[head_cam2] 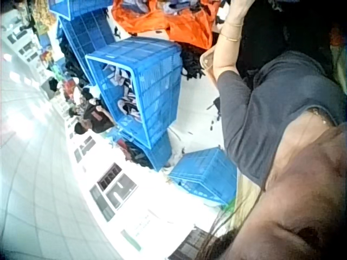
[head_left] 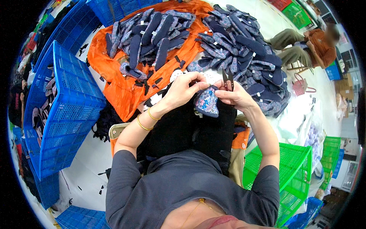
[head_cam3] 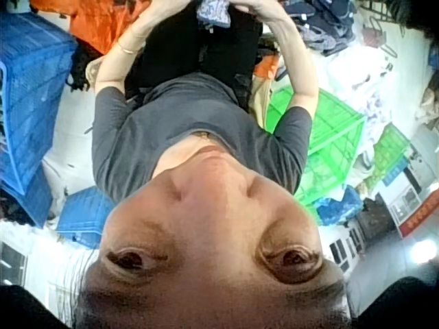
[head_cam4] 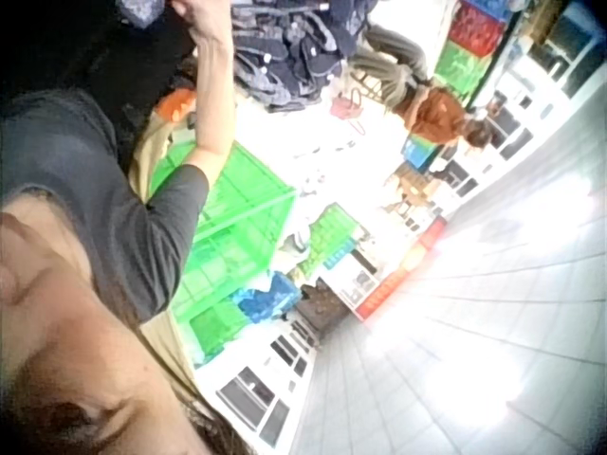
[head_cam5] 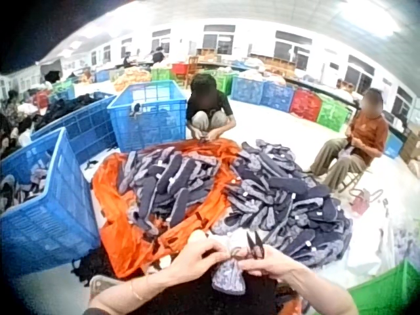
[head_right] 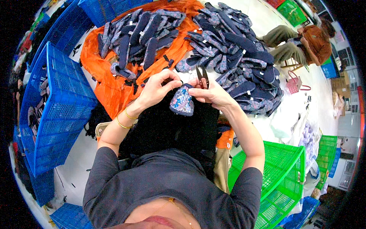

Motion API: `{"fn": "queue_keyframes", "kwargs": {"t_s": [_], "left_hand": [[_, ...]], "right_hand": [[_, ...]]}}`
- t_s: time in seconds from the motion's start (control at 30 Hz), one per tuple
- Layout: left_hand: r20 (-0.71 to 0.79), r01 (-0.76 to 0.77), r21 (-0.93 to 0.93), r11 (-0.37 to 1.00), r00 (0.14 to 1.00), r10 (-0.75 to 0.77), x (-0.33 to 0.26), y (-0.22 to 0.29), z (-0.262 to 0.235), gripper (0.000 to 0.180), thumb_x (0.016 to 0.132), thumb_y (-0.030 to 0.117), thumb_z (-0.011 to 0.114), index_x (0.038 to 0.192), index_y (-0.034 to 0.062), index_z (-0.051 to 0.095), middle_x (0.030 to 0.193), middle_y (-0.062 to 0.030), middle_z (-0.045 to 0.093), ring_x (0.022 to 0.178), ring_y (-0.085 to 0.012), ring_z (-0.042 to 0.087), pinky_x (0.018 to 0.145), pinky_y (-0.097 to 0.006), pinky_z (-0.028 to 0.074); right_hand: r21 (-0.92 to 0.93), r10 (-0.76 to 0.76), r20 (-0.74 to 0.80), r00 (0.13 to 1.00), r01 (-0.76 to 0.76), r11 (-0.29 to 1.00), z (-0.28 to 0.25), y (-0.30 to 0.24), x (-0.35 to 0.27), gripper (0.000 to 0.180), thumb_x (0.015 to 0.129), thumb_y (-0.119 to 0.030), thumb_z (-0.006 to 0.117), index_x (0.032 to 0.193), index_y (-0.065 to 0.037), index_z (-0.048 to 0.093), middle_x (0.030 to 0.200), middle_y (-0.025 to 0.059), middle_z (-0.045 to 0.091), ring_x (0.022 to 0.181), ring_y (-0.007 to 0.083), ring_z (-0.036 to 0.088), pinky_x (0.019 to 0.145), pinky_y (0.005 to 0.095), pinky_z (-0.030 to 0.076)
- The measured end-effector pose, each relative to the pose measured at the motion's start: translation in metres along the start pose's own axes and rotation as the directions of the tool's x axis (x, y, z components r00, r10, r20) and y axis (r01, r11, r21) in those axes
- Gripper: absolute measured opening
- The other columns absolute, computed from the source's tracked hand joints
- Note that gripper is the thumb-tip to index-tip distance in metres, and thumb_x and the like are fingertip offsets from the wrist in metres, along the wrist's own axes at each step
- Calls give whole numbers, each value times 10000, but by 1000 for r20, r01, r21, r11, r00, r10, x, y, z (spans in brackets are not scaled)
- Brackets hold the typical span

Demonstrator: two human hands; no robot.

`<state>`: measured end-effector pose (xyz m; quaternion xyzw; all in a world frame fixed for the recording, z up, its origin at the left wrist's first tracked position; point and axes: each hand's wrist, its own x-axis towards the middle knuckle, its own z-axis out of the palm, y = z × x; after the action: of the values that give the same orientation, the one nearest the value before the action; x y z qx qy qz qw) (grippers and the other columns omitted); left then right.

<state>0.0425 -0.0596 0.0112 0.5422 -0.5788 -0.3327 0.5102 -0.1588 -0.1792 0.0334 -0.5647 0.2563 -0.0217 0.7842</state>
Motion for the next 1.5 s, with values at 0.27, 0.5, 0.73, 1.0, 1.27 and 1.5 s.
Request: {"fn": "queue_keyframes", "kwargs": {"t_s": [0.27, 0.5, 0.73, 1.0, 1.27, 1.5], "left_hand": [[-66, 119, -344, 931, 986, -151, -6, -22, 17, 184, 927, 192, 637, 968, 12, 635, 842, 13, 627, 760, -49, 547, 692, -208, 455], [-130, 63, -185, 981, 988, -88, -6, -11, 19, 130, 917, 133, 645, 959, 10, 633, 850, 23, 606, 747, -42, 527, 671, -198, 449], [-184, -51, 26, 998, 981, 55, -10, -2, 15, 96, 895, 80, 649, 940, -4, 638, 834, -2, 615, 749, -53, 541, 665, -202, 446], [133, -255, 463, 849, 967, 218, -30, 31, -19, 526, 718, 268, 789, 1160, 46, 610, 1287, -125, 538, 1237, -312, 469, 1051, -420, 354], [50, -237, 380, 894, 970, 236, -14, 23, 10, 322, 726, 129, 789, 1011, 60, 656, 1001, -101, 565, 1006, -270, 549, 886, -354, 445], [-450, -314, 389, 866, 755, 476, -20, 25, -13, 395, 667, -8, 813, 990, 60, 597, 1084, -101, 530, 973, -244, 541, 897, -340, 429]], "right_hand": [[-666, -443, -70, 894, 289, 688, -17, -6, -12, 362, 930, -219, 620, 1225, -12, 582, 1053, 31, 624, 844, 108, 565, 749, 259, 464], [-965, -543, 37, 839, 171, 199, 22, -27, -22, 290, 844, -322, 671, 990, -73, 648, 858, 102, 652, 735, 281, 650, 634, 382, 505], [-995, -485, 49, 873, 87, 56, 25, -41, -11, 289, 849, -333, 640, 958, -65, 650, 893, 102, 665, 758, 308, 654, 624, 411, 507], [-240, -629, -108, 770, 593, 768, 55, -43, -92, 190, 850, -153, 651, 961, -1, 626, 801, 35, 636, 689, 123, 579, 651, 254, 470], [452, -880, 449, 152, 812, 371, 137, -65, -119, 207, 884, -111, 564, 825, 52, 676, 631, 140, 578, 439, 204, 521, 395, 311, 371], [632, -933, 282, 223, 689, 355, 140, -64, -109, 134, 898, -57, 576, 965, 15, 667, 592, 35, 522, 397, 118, 429, 352, 276, 267]]}}
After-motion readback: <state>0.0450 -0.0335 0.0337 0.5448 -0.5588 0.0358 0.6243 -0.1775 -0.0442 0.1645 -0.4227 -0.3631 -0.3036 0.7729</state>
